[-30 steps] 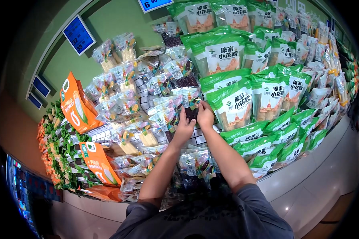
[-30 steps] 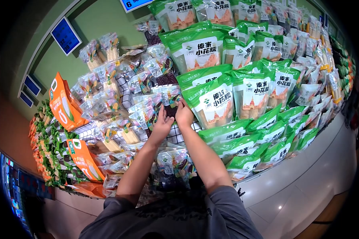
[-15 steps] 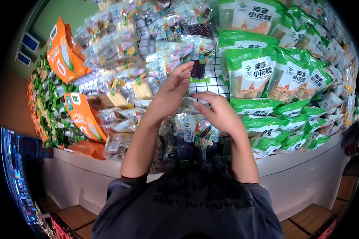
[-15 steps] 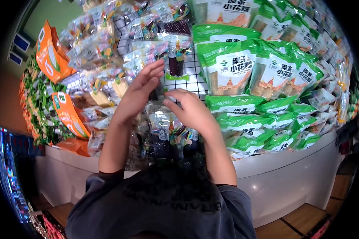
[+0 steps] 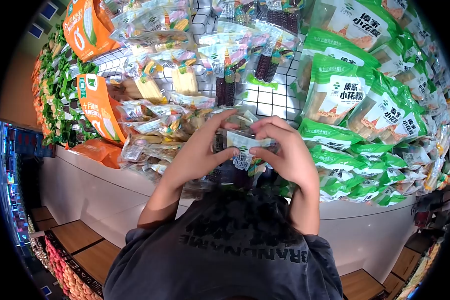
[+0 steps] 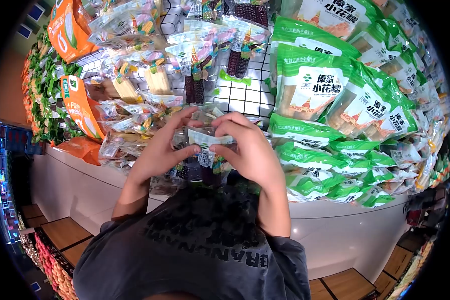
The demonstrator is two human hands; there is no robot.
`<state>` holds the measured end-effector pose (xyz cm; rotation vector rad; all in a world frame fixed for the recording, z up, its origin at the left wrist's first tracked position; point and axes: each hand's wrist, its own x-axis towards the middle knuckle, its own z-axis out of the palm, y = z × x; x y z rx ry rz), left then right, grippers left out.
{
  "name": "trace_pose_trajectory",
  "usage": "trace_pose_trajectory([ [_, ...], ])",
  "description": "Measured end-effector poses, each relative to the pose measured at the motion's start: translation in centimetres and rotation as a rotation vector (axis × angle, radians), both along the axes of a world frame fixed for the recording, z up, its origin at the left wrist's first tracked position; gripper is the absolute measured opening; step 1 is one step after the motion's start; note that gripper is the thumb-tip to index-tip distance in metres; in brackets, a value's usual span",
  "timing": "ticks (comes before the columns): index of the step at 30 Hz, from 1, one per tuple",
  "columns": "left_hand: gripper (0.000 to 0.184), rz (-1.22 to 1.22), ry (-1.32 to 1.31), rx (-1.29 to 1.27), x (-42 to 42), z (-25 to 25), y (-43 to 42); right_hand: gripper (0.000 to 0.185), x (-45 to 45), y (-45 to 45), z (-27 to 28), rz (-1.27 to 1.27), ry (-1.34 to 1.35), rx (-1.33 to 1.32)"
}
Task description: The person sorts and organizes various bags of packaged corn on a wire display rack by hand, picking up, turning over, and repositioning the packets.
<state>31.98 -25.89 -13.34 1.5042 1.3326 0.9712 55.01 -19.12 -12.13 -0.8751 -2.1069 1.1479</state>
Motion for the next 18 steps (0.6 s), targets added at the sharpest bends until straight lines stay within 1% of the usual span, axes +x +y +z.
trace_pose_trajectory([
  [1,0.076,0.009,0.005,0.001,0.1,0.1,0.0,0.025,0.1,-0.2,1.0,0.016,0.015,-0.086],
  [2,0.082,0.018,0.011,0.002,0.2,0.1,-0.1,0.025,0.3,-0.2,1.3,0.020,0.011,-0.081],
  [4,0.070,-0.058,-0.008,0.147,0.6,1.1,-0.2,0.021,0.5,-0.1,2.3,0.024,0.140,0.054],
  [5,0.070,-0.054,-0.008,0.153,0.5,1.1,-0.2,0.019,0.8,-0.4,3.4,-0.004,0.173,0.008],
  [6,0.061,-0.124,0.043,0.128,0.4,1.1,-0.1,0.019,0.7,-0.3,3.8,0.000,0.173,0.015],
  [7,0.053,-0.195,0.095,0.104,0.3,1.1,0.1,0.019,0.7,-0.2,4.1,-0.072,0.233,0.065],
  [8,0.053,-0.193,0.095,0.112,0.5,0.8,0.5,0.019,0.7,-0.2,4.3,-0.145,0.294,0.115],
  [10,0.041,-0.052,-0.080,0.300,1.4,-0.1,1.8,0.021,0.2,0.3,4.1,-0.148,0.317,0.179],
  [11,0.039,-0.065,-0.076,0.366,1.5,-0.1,2.6,0.025,-0.6,0.3,4.1,-0.267,0.456,0.200],
  [12,0.039,-0.067,-0.077,0.380,1.9,-0.3,3.2,0.029,-1.3,0.5,4.1,-0.382,0.596,0.222],
  [13,0.039,0.003,-0.231,0.301,2.5,-0.5,3.9,0.040,-1.6,1.1,3.4,-0.453,0.657,0.279],
  [14,0.039,0.072,-0.383,0.218,2.8,-0.5,4.4,0.051,-1.9,1.5,3.0,-0.537,0.736,0.264],
  [16,0.043,0.085,-0.226,0.109,2.8,0.8,6.1,0.065,-2.6,1.9,2.5,-0.602,0.774,0.194],
  [17,0.045,0.042,-0.418,0.141,3.4,0.2,7.5,0.079,-2.6,2.2,2.0,-0.621,0.684,0.152],
  [18,0.047,-0.005,-0.611,0.172,4.0,0.0,8.7,0.087,-2.7,2.9,0.7,-0.612,0.632,0.137],
])
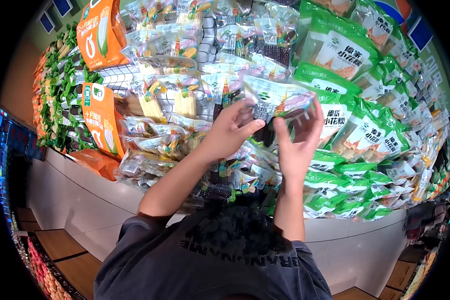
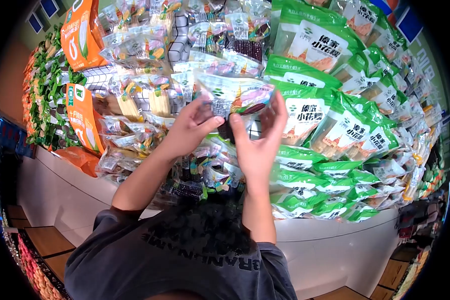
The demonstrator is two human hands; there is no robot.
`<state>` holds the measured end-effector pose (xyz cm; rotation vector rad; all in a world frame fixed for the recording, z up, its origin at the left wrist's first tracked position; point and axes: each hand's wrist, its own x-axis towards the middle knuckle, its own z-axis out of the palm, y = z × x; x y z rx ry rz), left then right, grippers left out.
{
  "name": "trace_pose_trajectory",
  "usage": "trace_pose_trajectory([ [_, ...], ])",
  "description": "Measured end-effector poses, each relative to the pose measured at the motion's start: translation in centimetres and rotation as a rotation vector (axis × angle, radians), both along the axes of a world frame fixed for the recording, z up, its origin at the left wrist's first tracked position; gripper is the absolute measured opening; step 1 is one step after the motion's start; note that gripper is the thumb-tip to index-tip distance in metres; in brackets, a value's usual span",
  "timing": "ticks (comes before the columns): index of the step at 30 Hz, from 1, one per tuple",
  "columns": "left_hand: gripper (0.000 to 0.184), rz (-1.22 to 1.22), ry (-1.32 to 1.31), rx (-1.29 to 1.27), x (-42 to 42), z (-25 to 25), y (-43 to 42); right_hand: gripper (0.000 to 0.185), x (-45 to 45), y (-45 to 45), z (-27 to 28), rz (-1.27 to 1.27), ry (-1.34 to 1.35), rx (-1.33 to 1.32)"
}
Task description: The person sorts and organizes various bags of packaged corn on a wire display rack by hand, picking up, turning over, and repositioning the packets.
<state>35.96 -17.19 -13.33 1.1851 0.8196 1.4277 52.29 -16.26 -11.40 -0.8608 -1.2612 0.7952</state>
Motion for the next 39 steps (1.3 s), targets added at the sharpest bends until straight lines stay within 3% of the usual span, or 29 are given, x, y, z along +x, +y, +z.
trace_pose_trajectory([
  [2,0.046,-0.073,0.071,-0.003,0.3,-0.6,2.7,0.091,-0.5,1.1,-2.5,-0.057,-0.105,-0.072],
  [6,0.045,-0.065,0.123,0.018,1.2,-1.4,6.3,0.082,-0.9,4.0,-5.2,-0.100,0.066,-0.137],
  [8,0.057,0.024,0.261,-0.189,1.3,-1.0,7.2,0.071,-1.2,4.0,-5.6,-0.311,-0.302,-0.031],
  [10,0.067,0.055,0.251,-0.053,1.1,0.0,7.2,0.067,-1.9,4.1,-5.7,-0.298,-0.273,-0.073],
  [13,0.055,0.153,0.285,-0.035,-0.3,0.9,8.6,0.065,-2.4,5.3,-7.2,-0.338,-0.349,-0.065],
  [15,0.047,0.197,0.591,0.200,-2.4,2.9,9.2,0.066,-2.7,5.9,-8.1,-0.367,-0.386,-0.074],
  [16,0.047,0.192,0.597,0.208,-3.1,3.4,9.7,0.067,-3.0,6.3,-8.4,-0.357,-0.365,-0.104],
  [18,0.046,0.430,1.103,0.543,-4.5,3.9,10.6,0.068,-3.4,6.8,-8.9,-0.347,-0.337,-0.131],
  [22,0.050,0.433,1.474,0.676,-5.8,2.2,11.8,0.073,-3.9,8.2,-10.2,-0.340,-0.296,-0.166],
  [25,0.058,0.407,1.527,0.587,-5.7,2.4,11.1,0.087,-3.9,9.5,-11.2,-0.314,-0.310,-0.161],
  [28,0.064,0.426,1.574,0.599,-5.7,3.0,10.7,0.091,-3.7,10.5,-11.1,-0.276,-0.293,-0.157],
  [34,0.058,0.468,1.567,0.583,-5.7,3.7,10.5,0.082,-3.5,11.1,-10.5,-0.342,-0.410,-0.148],
  [39,0.040,0.489,1.701,0.579,-5.9,5.1,10.6,0.080,-3.4,9.9,-9.6,-0.341,-0.480,-0.271],
])
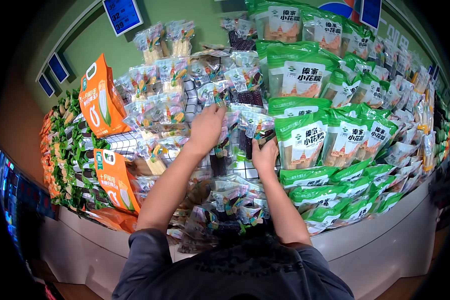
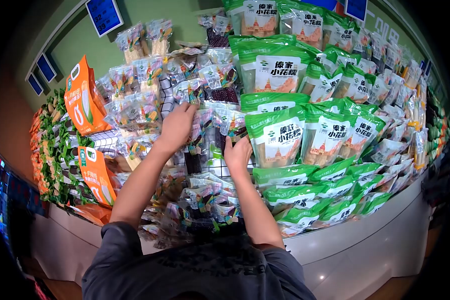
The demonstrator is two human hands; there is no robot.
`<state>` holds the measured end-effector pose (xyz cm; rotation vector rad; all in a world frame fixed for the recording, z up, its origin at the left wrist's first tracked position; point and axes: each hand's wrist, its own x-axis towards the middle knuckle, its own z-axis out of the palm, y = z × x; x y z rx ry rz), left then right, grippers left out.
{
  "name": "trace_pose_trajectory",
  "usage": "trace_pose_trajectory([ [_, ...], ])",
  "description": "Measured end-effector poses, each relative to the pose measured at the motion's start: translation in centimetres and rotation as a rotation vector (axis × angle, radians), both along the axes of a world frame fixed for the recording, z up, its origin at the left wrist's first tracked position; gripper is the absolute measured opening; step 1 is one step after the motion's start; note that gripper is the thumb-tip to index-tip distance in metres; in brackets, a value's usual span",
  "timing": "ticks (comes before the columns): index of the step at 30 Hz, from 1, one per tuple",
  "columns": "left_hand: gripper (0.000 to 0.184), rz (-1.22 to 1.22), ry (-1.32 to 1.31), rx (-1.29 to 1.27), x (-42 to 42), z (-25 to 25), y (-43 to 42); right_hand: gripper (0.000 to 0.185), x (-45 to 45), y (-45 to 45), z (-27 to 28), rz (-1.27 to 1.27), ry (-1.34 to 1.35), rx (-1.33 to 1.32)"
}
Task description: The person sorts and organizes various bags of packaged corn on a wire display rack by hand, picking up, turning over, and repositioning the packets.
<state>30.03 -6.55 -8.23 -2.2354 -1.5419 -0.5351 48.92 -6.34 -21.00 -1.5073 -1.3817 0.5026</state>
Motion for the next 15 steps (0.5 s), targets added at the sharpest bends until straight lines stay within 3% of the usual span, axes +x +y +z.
trace_pose_trajectory([
  [4,0.032,0.017,0.052,-0.008,-1.1,0.5,2.3,0.089,-0.8,-0.4,-1.5,-0.095,-0.078,0.020],
  [6,0.018,0.012,-0.005,-0.065,-1.5,0.7,3.2,0.094,-1.0,-1.5,-0.3,-0.060,-0.095,0.063],
  [15,0.011,0.055,-0.063,-0.125,-2.1,1.3,3.4,0.091,-0.4,-1.1,0.6,0.043,-0.026,0.194],
])
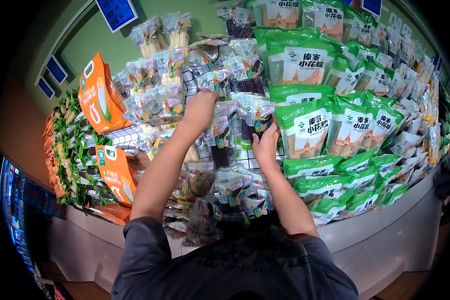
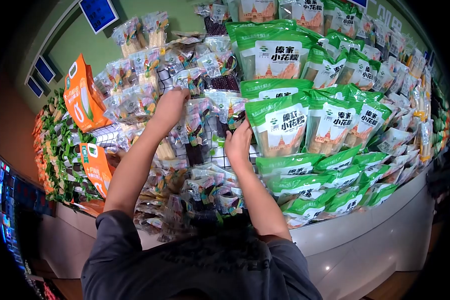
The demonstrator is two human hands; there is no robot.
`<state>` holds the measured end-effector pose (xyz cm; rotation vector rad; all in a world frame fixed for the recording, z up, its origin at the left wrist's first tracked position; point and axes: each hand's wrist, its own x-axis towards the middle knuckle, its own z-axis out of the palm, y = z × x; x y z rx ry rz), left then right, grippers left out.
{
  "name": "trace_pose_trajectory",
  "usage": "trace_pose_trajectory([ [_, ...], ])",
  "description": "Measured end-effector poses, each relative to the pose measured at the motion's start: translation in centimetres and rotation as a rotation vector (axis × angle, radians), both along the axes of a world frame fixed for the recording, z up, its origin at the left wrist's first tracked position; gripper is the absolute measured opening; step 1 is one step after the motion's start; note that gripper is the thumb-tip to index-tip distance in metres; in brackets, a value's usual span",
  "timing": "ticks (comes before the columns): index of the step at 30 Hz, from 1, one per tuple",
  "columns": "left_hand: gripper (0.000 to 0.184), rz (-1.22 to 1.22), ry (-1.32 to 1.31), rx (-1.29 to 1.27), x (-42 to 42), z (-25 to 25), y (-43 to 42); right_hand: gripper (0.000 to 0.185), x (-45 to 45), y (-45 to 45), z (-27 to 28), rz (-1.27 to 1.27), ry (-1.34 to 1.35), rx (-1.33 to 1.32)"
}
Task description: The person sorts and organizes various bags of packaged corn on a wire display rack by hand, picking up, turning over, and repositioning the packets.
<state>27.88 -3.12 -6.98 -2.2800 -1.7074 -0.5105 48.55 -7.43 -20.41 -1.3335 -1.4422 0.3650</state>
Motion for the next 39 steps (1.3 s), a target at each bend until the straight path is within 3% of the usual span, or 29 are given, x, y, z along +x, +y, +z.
trace_pose_trajectory([
  [11,0.011,0.082,-0.035,0.048,-0.3,-0.2,0.1,0.092,-0.2,1.0,-1.3,0.113,-0.003,-0.099],
  [13,0.023,0.104,0.035,-0.037,0.0,0.4,-0.3,0.093,-0.2,0.9,-1.0,0.117,-0.005,-0.099],
  [16,0.026,0.099,0.087,-0.032,0.1,0.5,-0.3,0.095,-0.1,0.4,-0.4,0.122,0.000,-0.109],
  [19,0.017,0.074,0.017,0.073,0.1,-0.7,0.3,0.097,0.0,0.0,0.2,0.145,0.039,-0.163],
  [25,0.019,0.120,-0.088,0.092,0.1,-0.3,0.2,0.095,0.1,0.2,0.6,0.156,0.073,-0.174],
  [28,0.027,0.111,0.011,-0.008,0.1,0.4,0.2,0.094,0.1,0.3,0.7,0.157,0.081,-0.182],
  [32,0.019,0.076,-0.075,0.028,0.7,-0.3,0.3,0.095,0.1,0.4,0.2,0.147,0.041,-0.181],
  [39,0.023,0.115,0.065,-0.014,1.3,-0.7,0.4,0.092,0.6,0.3,0.0,0.178,0.054,-0.225],
])
